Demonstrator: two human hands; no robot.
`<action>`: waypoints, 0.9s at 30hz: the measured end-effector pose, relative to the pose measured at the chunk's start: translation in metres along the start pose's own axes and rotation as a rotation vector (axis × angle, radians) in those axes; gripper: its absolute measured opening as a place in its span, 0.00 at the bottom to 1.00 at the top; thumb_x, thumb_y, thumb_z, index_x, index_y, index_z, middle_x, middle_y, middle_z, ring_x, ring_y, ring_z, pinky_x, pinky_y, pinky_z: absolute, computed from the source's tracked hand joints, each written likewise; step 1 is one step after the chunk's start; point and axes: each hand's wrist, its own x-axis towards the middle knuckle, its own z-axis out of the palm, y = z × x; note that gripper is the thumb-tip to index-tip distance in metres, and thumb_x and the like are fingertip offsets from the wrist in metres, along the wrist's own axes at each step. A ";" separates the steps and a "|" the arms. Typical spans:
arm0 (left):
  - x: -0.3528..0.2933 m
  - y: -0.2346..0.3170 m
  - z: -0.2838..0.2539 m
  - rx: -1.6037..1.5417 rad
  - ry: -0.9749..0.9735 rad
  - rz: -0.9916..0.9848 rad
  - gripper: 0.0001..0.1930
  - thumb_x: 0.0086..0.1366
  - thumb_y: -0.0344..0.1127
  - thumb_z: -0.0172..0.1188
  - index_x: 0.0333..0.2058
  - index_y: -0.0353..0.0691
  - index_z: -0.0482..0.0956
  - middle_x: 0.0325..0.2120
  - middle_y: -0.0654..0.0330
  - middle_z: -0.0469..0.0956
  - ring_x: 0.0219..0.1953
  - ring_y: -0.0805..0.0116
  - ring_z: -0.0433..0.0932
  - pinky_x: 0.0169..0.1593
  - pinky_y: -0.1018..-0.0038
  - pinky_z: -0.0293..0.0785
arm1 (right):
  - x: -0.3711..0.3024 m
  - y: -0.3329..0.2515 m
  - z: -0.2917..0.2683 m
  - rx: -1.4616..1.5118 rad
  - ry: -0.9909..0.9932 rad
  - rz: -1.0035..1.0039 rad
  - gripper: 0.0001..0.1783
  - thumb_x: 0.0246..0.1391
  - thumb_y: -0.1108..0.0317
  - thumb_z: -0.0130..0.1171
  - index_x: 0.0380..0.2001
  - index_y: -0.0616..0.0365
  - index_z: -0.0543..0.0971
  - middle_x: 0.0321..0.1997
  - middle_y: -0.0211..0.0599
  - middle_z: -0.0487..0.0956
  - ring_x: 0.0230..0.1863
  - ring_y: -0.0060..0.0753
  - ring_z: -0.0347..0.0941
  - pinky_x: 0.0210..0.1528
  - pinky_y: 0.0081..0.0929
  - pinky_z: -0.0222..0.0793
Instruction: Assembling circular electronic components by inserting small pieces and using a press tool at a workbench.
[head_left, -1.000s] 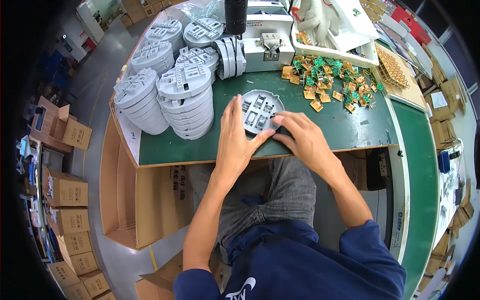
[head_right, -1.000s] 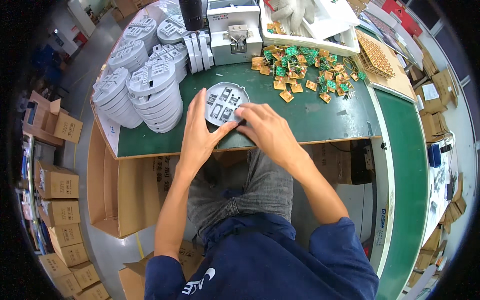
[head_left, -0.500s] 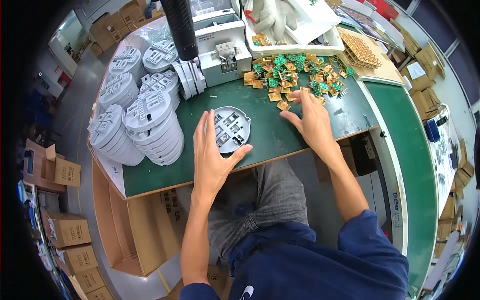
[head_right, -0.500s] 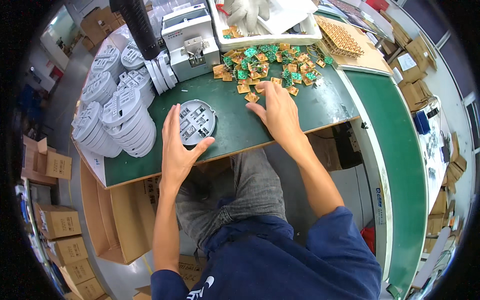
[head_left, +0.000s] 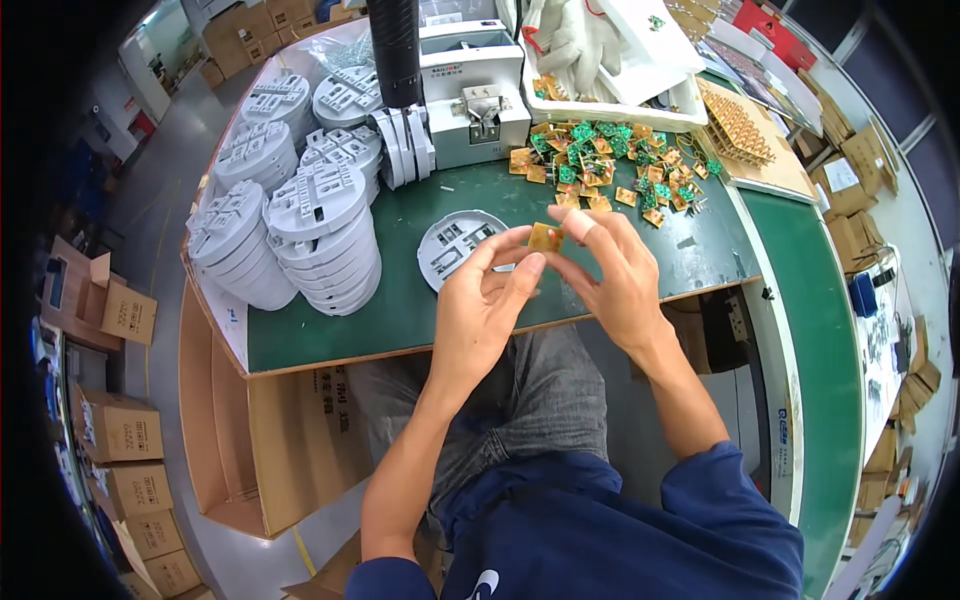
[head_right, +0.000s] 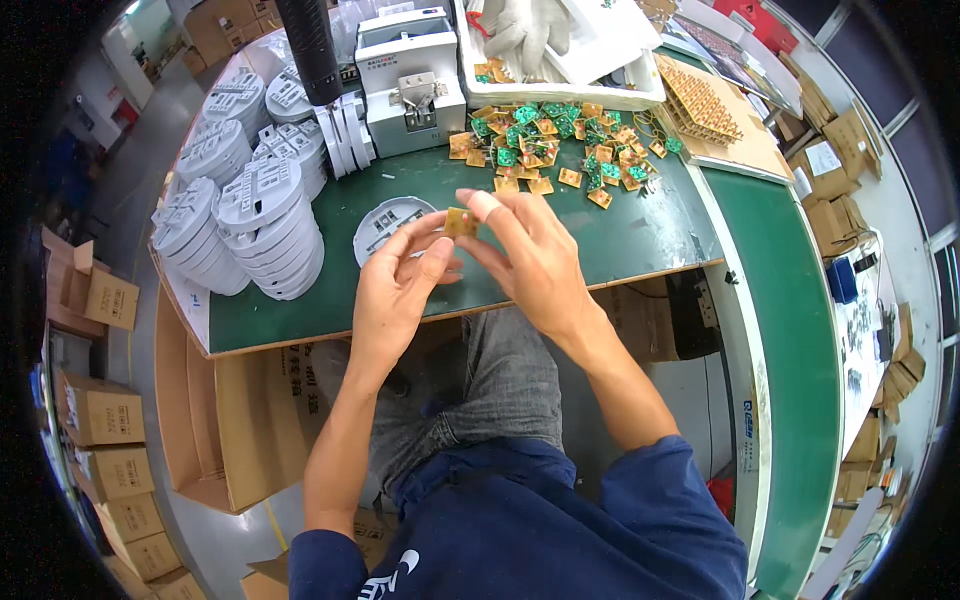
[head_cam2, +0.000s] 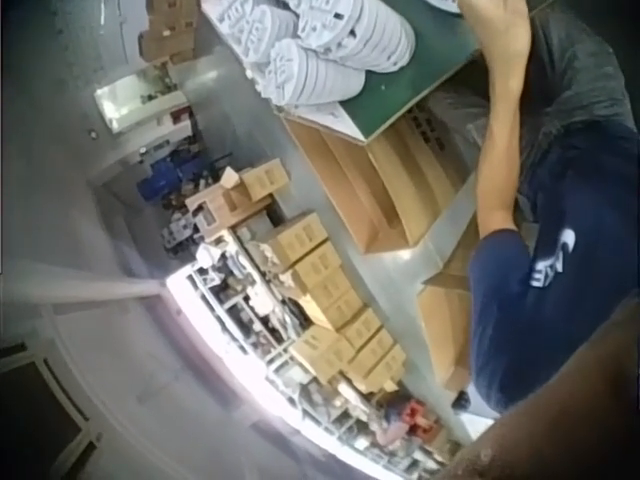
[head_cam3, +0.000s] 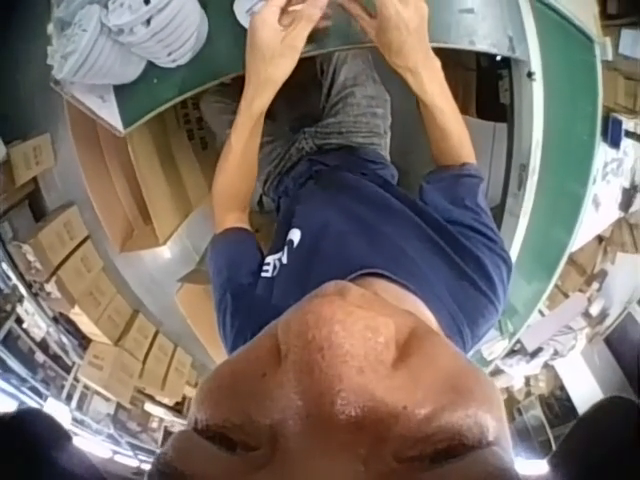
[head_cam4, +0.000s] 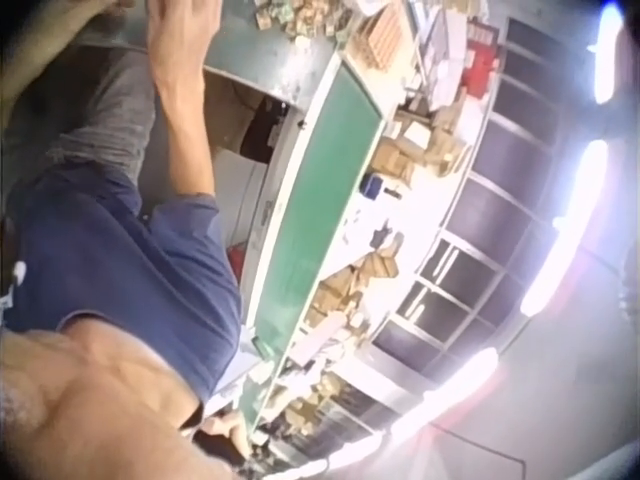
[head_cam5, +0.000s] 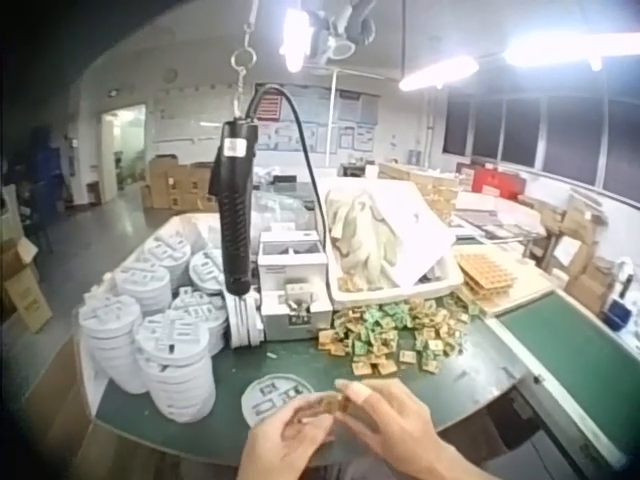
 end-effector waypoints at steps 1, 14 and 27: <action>0.002 -0.002 -0.001 -0.023 -0.023 -0.004 0.22 0.71 0.38 0.63 0.57 0.30 0.76 0.44 0.54 0.83 0.41 0.75 0.82 0.47 0.77 0.79 | -0.001 -0.005 0.000 0.024 0.009 -0.011 0.29 0.46 0.78 0.75 0.54 0.55 0.79 0.41 0.37 0.80 0.38 0.33 0.79 0.42 0.30 0.78; -0.007 0.008 -0.009 0.135 -0.006 0.148 0.14 0.70 0.29 0.63 0.52 0.32 0.81 0.40 0.58 0.85 0.43 0.73 0.84 0.46 0.77 0.80 | 0.003 0.006 -0.015 1.049 -0.456 0.710 0.17 0.63 0.75 0.63 0.53 0.70 0.76 0.46 0.39 0.83 0.48 0.26 0.81 0.53 0.25 0.78; -0.014 0.014 -0.006 0.127 0.046 0.123 0.08 0.68 0.26 0.64 0.43 0.29 0.83 0.38 0.56 0.87 0.42 0.74 0.86 0.46 0.78 0.81 | -0.004 -0.008 -0.014 0.804 -0.361 0.530 0.18 0.65 0.75 0.60 0.56 0.69 0.79 0.47 0.39 0.84 0.46 0.27 0.81 0.54 0.27 0.78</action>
